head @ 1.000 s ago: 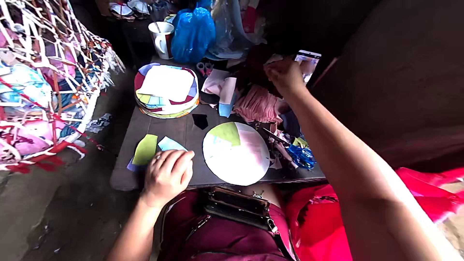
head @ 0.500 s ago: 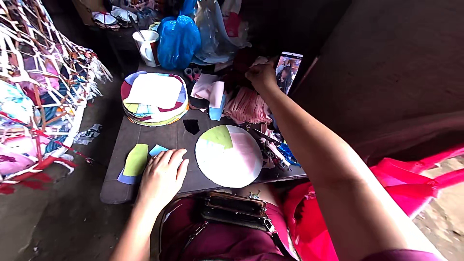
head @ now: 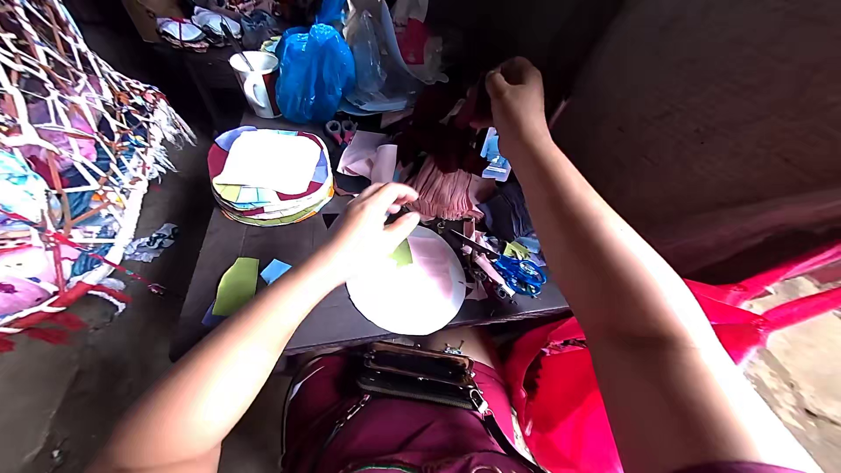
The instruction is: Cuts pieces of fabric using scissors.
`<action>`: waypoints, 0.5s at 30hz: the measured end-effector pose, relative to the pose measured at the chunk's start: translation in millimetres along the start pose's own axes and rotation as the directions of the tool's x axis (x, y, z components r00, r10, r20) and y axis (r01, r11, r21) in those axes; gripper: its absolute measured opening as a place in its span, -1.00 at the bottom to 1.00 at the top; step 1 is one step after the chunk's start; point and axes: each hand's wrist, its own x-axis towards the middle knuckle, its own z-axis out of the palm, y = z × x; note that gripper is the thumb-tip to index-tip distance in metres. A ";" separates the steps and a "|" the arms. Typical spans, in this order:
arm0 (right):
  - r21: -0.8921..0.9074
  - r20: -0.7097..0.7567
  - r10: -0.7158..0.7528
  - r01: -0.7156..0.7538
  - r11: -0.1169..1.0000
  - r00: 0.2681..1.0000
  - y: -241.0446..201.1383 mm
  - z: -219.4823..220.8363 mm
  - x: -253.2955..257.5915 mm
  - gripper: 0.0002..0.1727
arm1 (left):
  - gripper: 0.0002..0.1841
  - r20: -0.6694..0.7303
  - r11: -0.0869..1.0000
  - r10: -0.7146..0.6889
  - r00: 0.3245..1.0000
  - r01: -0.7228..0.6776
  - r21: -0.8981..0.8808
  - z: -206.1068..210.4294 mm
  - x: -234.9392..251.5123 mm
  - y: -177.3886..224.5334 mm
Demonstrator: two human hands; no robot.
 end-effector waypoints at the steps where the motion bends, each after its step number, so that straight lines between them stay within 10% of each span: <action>1: -0.044 0.011 0.008 -0.008 0.999 1.000 -0.8 -1.4 -1.7 -0.78 | -0.64 0.059 0.998 -0.052 0.997 0.055 -0.042 3.0 18.2 4.4; 6: -0.177 0.155 -0.071 0.099 0.979 0.985 -6.3 -10.8 -25.7 -0.77 | -0.25 0.108 0.827 -0.283 0.953 0.300 -0.476 19.8 67.3 11.5; 10: -0.355 0.391 -0.044 0.195 0.914 0.919 -16.8 -16.5 -68.2 -0.81 | -0.05 0.188 0.746 -0.191 0.963 0.267 -0.610 34.7 60.3 -2.2; 15: -0.382 0.486 0.002 0.210 0.900 0.874 -16.6 -21.8 -105.2 -0.87 | -0.53 0.271 0.737 -0.114 0.956 0.265 -0.622 41.9 46.0 -11.7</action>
